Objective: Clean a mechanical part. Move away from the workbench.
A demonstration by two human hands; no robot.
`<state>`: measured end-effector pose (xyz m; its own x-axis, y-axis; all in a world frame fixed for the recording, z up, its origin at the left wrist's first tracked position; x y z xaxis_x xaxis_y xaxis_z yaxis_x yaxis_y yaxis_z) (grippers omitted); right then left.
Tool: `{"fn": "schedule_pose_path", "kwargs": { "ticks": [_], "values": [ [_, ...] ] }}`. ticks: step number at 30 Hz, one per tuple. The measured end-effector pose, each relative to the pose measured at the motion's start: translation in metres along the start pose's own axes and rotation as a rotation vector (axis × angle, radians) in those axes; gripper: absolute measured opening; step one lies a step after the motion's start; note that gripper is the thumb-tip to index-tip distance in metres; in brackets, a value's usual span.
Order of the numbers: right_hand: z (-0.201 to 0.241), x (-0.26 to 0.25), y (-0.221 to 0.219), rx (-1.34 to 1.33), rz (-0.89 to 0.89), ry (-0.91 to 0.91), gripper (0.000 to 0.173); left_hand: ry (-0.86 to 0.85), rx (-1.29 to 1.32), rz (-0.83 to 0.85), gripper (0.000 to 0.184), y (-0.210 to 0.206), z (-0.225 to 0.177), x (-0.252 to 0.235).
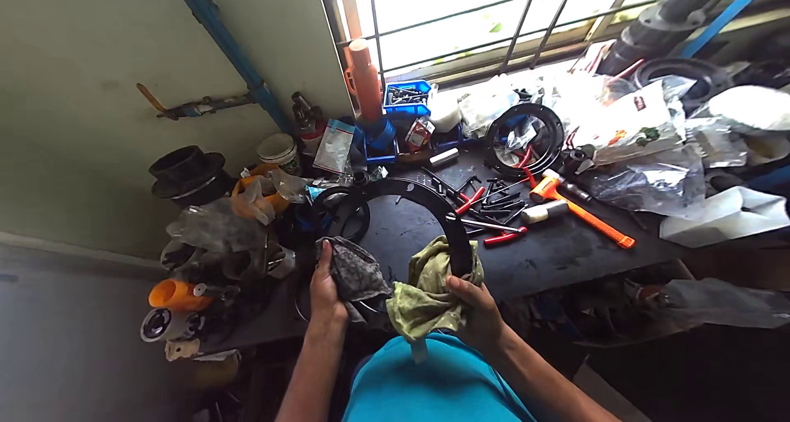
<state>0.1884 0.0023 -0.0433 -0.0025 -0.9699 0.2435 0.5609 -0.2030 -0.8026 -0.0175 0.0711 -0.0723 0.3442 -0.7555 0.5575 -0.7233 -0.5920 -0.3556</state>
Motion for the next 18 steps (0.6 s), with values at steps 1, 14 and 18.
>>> {"fn": "schedule_pose_path", "kwargs": {
  "ticks": [1,14,18],
  "values": [
    [-0.002,0.001,0.004,0.010,-0.018,-0.013,0.028,0.008,-0.015,-0.016,0.036,0.002,0.002,0.002],
    [-0.015,0.016,0.075,0.164,-0.541,-0.159,0.020,0.275,-0.176,-0.209,0.038,0.027,0.035,0.026],
    [-0.015,0.025,0.085,0.193,-0.548,-0.134,0.018,0.312,-0.167,-0.206,0.038,0.028,0.041,0.029]
  ]
}}
Point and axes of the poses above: each hand's wrist, its own x-axis away from the middle knuckle, its own y-axis out of the back of the hand, z = x × y, the point moved 8 cm from there along -x, towards the middle knuckle, and after that the axes turned 14 degrees about -z, right-handed, at the moved point
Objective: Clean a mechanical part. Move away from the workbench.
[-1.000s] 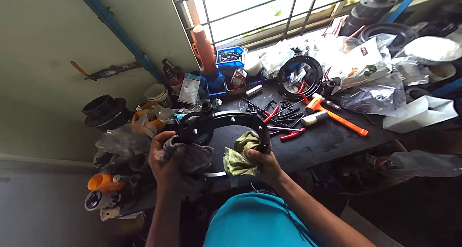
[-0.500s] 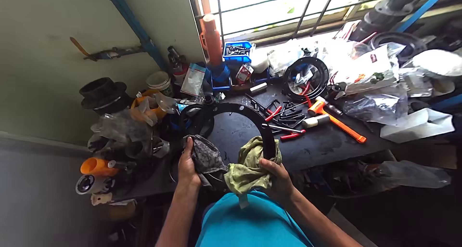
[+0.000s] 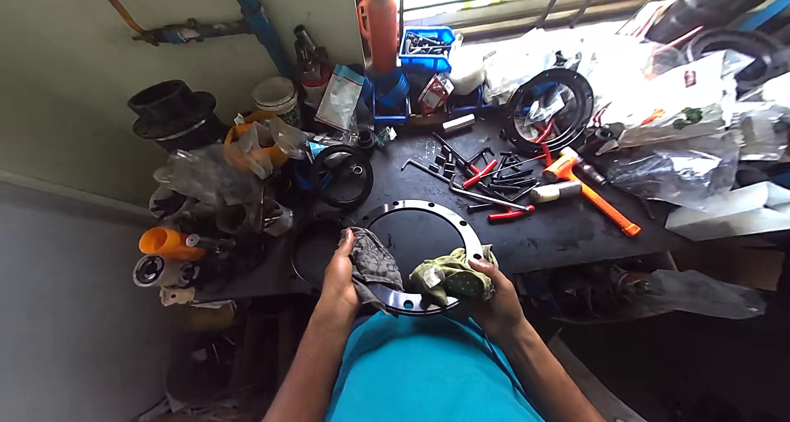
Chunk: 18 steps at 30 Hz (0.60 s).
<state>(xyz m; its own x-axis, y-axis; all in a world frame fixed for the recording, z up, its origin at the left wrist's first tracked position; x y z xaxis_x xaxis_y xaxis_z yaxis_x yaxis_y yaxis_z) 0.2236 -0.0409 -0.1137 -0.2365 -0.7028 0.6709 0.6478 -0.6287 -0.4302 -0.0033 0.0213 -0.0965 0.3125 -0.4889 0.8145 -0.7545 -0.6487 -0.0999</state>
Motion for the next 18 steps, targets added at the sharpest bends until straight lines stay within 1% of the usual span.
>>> {"fn": "schedule_pose_path", "kwargs": {
  "ticks": [3,7,9,11,13,14,16,18],
  "values": [
    [0.001,0.000,0.003,0.016,0.039,0.006,0.023,-0.007,-0.018,0.010,0.035,-0.002,-0.001,0.001],
    [0.005,0.001,0.007,0.058,0.027,0.030,0.039,-0.025,-0.047,0.023,0.029,-0.006,-0.001,0.000],
    [0.006,-0.001,0.010,0.075,0.019,0.036,0.040,-0.023,-0.058,0.022,0.029,-0.007,0.000,-0.002],
    [0.008,-0.002,0.014,0.102,0.011,0.046,0.037,-0.050,-0.114,-0.003,0.031,-0.006,0.003,-0.006],
    [0.014,-0.002,0.013,0.141,-0.006,0.083,0.031,-0.149,-0.265,-0.021,0.038,-0.003,0.003,-0.014],
    [0.019,-0.001,0.011,0.150,-0.016,0.109,0.027,-0.212,-0.365,0.000,0.041,-0.003,0.004,-0.020],
    [0.034,0.002,0.006,0.154,-0.041,0.162,0.022,-0.369,-0.620,0.098,0.039,-0.007,0.008,-0.036],
    [0.048,0.002,0.001,0.182,-0.105,0.200,0.013,-0.581,-0.924,0.174,0.038,-0.007,0.006,-0.053]
  ]
}}
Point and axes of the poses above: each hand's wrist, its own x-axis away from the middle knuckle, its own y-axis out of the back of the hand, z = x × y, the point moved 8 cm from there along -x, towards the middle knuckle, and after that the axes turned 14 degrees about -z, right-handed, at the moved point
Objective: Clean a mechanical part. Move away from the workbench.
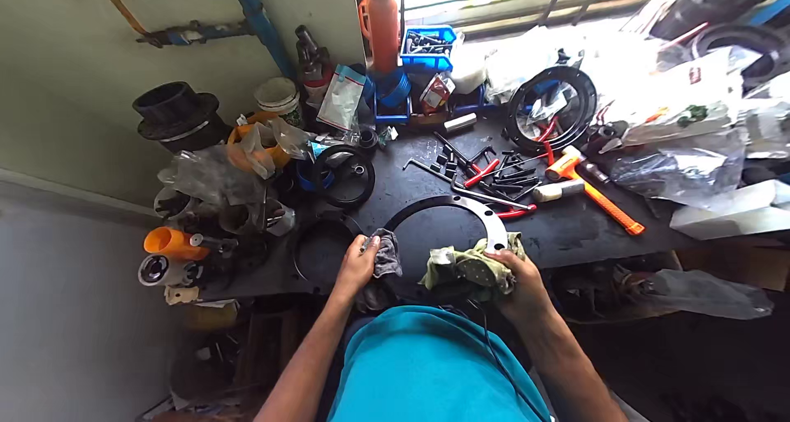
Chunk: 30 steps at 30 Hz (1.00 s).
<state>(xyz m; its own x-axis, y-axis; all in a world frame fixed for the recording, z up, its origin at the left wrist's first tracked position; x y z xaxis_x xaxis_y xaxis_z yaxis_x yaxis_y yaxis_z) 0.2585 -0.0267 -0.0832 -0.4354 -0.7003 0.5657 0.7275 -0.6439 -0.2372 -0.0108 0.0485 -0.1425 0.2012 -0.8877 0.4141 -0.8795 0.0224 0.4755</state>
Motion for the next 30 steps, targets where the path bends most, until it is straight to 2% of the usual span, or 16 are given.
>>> {"fn": "schedule_pose_path", "kwargs": {
  "ticks": [2,3,9,13,18,21,24,30],
  "values": [
    [0.008,-0.008,-0.001,0.043,-0.070,0.017,0.009,-0.095,-0.201,-0.042,0.038,0.012,0.004,-0.009],
    [0.010,-0.013,-0.001,0.071,-0.088,0.035,0.009,-0.093,-0.211,-0.079,0.038,0.022,0.006,-0.013],
    [-0.004,-0.064,-0.010,0.159,-0.085,0.142,0.006,0.009,0.069,-0.309,0.033,0.081,0.033,-0.013],
    [-0.047,-0.112,-0.029,0.015,-0.060,0.143,0.006,0.030,0.132,-0.335,0.029,0.084,0.050,0.000],
    [-0.121,-0.153,-0.043,-0.127,-0.041,0.021,0.007,0.053,0.135,-0.302,0.028,0.072,0.060,0.021],
    [-0.141,-0.155,-0.030,0.092,-0.003,-0.030,0.010,0.064,0.118,-0.279,0.027,0.069,0.068,0.029],
    [-0.148,-0.161,-0.010,0.381,-0.030,-0.040,0.023,0.081,0.076,-0.240,0.028,0.062,0.075,0.032],
    [-0.122,-0.184,0.000,0.993,-0.029,-0.031,0.046,0.043,0.002,-0.160,0.026,0.044,0.058,0.021]
  ]
}}
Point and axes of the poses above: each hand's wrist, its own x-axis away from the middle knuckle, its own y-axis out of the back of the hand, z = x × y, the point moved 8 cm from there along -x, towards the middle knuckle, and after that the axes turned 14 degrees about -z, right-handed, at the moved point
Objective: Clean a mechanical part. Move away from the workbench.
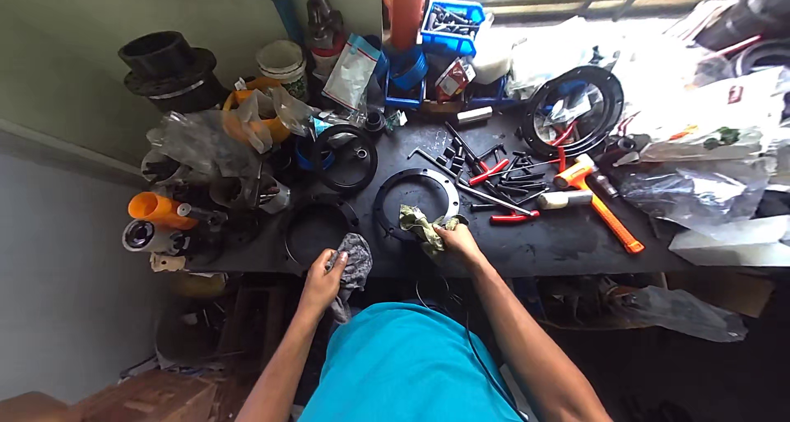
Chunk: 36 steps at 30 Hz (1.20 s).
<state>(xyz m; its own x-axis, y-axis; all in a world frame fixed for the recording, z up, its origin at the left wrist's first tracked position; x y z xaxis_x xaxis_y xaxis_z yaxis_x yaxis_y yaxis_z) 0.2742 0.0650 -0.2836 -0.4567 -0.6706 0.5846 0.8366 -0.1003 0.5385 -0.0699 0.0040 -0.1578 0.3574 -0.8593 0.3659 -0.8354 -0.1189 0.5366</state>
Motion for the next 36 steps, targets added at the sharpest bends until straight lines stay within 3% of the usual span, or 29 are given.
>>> {"fn": "schedule_pose_path", "kwargs": {
  "ticks": [3,7,11,14,18,22,25,30,32,36],
  "values": [
    [0.004,-0.005,0.008,0.154,0.043,-0.012,0.045,-0.034,-0.026,0.042,0.028,-0.014,-0.014,-0.005],
    [0.052,0.003,-0.002,-0.176,0.113,0.051,0.032,-0.087,-0.018,0.105,0.030,-0.037,-0.036,-0.009],
    [0.105,0.011,-0.008,-0.201,0.128,0.165,0.025,-0.156,-0.047,0.116,0.028,-0.032,-0.056,-0.002],
    [0.144,0.030,0.034,-0.386,0.044,0.289,0.018,-0.139,-0.009,0.023,0.027,-0.007,-0.044,-0.006],
    [0.222,0.063,0.126,-0.623,-0.130,0.521,0.016,-0.055,0.005,-0.064,0.026,0.013,-0.008,-0.005],
    [0.241,0.085,0.186,-0.232,-0.467,0.780,0.036,-0.037,0.025,-0.076,0.025,0.014,0.004,-0.004],
    [0.206,0.085,0.142,0.071,-0.378,0.848,0.034,-0.020,0.025,-0.065,0.027,0.007,0.006,-0.004],
    [0.067,0.054,-0.042,0.556,0.184,0.902,0.030,-0.054,-0.035,0.024,0.028,-0.009,-0.005,-0.006],
    [0.038,0.047,-0.076,0.634,0.149,1.005,0.029,-0.070,-0.066,0.043,0.028,-0.007,-0.011,-0.004],
    [0.036,0.044,-0.083,0.649,-0.010,1.122,0.033,-0.078,-0.062,0.012,0.028,0.003,-0.004,-0.004]
  ]
}}
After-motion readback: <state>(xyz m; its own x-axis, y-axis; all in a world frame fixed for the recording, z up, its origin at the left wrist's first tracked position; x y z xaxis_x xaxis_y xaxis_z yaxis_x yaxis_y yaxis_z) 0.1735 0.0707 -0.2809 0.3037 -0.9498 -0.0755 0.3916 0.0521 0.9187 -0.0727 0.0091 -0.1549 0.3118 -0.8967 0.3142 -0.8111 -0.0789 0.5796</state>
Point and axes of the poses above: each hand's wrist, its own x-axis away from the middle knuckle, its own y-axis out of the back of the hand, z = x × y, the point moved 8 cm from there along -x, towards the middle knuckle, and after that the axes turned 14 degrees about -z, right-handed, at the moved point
